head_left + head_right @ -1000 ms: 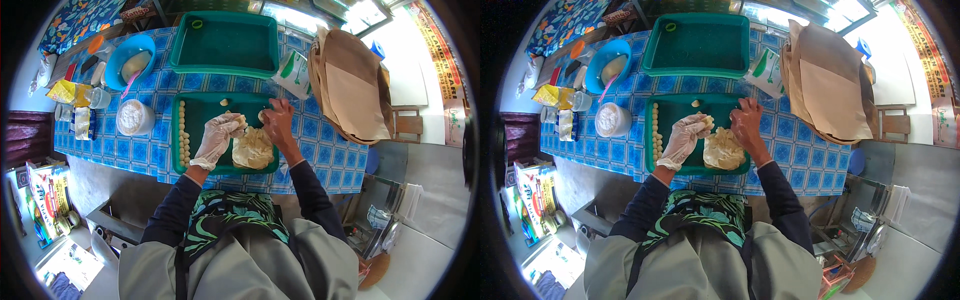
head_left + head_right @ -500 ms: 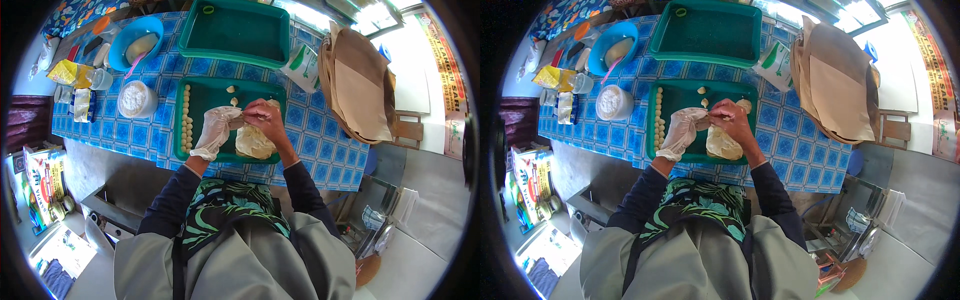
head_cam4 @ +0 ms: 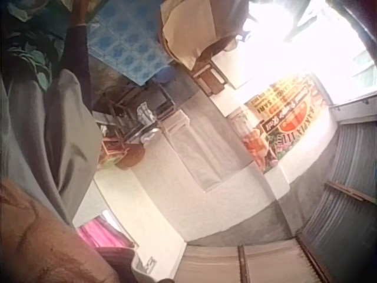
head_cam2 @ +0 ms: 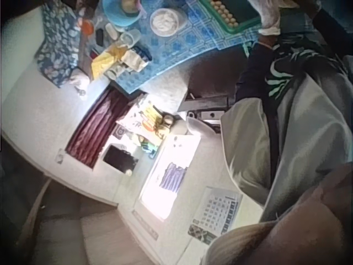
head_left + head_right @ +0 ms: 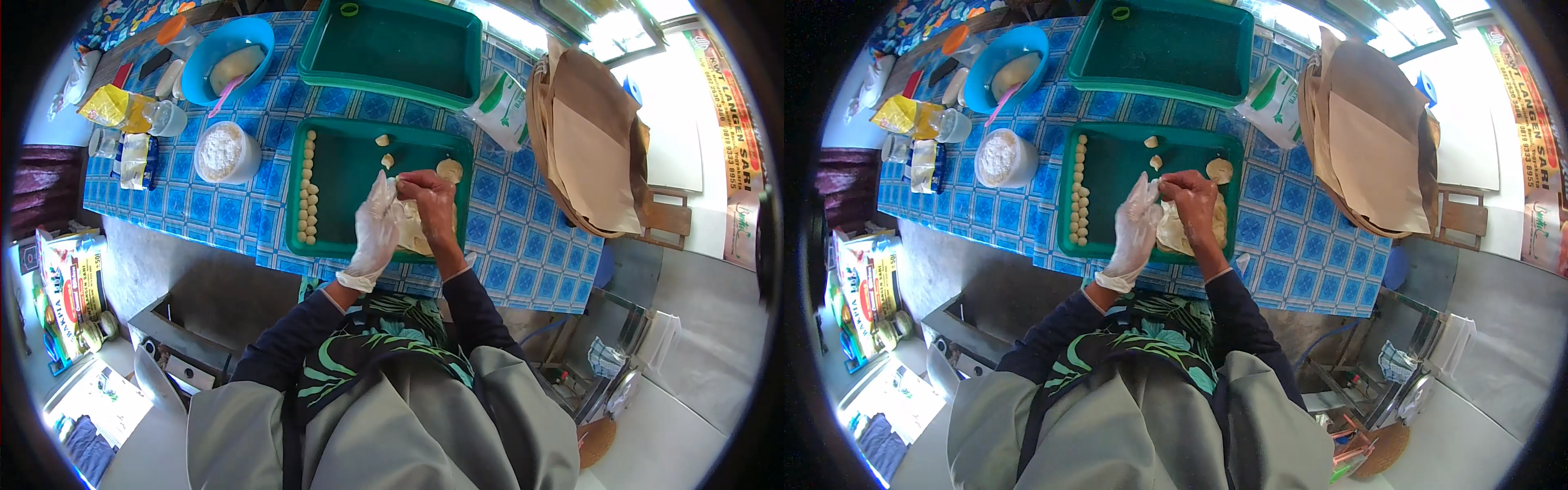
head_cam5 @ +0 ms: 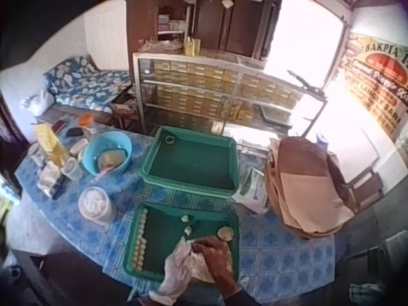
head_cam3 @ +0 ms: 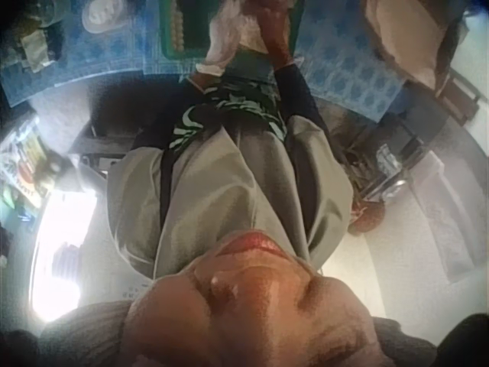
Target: The person shapes small pieces of dough by hand on a green tray, pulling portions from a larger dough mass and rolling them into small balls.
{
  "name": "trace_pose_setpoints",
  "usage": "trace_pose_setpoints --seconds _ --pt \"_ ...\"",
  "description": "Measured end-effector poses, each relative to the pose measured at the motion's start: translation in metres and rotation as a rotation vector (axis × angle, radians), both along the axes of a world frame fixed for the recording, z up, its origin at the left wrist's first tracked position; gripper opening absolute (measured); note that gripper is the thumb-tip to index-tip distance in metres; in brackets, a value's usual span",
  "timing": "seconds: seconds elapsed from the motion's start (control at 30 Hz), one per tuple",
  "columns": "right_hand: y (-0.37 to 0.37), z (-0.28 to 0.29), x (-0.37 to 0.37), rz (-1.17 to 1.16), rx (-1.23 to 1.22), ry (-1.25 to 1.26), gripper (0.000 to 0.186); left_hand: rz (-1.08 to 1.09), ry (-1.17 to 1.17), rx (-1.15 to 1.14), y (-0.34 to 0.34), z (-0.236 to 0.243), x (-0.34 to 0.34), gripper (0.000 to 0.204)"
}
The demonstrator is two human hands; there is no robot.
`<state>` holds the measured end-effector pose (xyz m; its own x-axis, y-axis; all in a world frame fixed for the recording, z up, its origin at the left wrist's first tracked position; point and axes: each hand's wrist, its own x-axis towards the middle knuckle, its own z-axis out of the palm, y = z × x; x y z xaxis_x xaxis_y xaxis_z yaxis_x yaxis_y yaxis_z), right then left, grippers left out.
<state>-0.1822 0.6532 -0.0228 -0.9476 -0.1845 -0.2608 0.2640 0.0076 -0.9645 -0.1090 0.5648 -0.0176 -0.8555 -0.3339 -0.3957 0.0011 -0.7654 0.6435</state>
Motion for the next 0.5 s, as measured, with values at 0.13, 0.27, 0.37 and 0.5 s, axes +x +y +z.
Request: trace_pose_setpoints --seconds 0.13,0.27,0.37,0.5 --pt "0.012 0.016 -0.008 0.134 -0.124 -0.071 0.013 -0.121 -0.080 -0.391 -0.032 0.010 0.001 0.038" --pt "0.009 0.026 -0.004 0.296 -0.076 -0.073 0.016 -0.381 -0.032 -0.233 -0.048 0.020 -0.005 0.034" --pt "0.004 0.024 0.001 0.343 0.083 0.195 0.014 -0.290 -0.053 -0.102 -0.049 0.004 -0.001 0.031" --pt "-0.003 0.011 0.004 0.249 0.343 0.474 0.009 -0.090 -0.127 0.009 -0.032 -0.008 0.004 0.031"
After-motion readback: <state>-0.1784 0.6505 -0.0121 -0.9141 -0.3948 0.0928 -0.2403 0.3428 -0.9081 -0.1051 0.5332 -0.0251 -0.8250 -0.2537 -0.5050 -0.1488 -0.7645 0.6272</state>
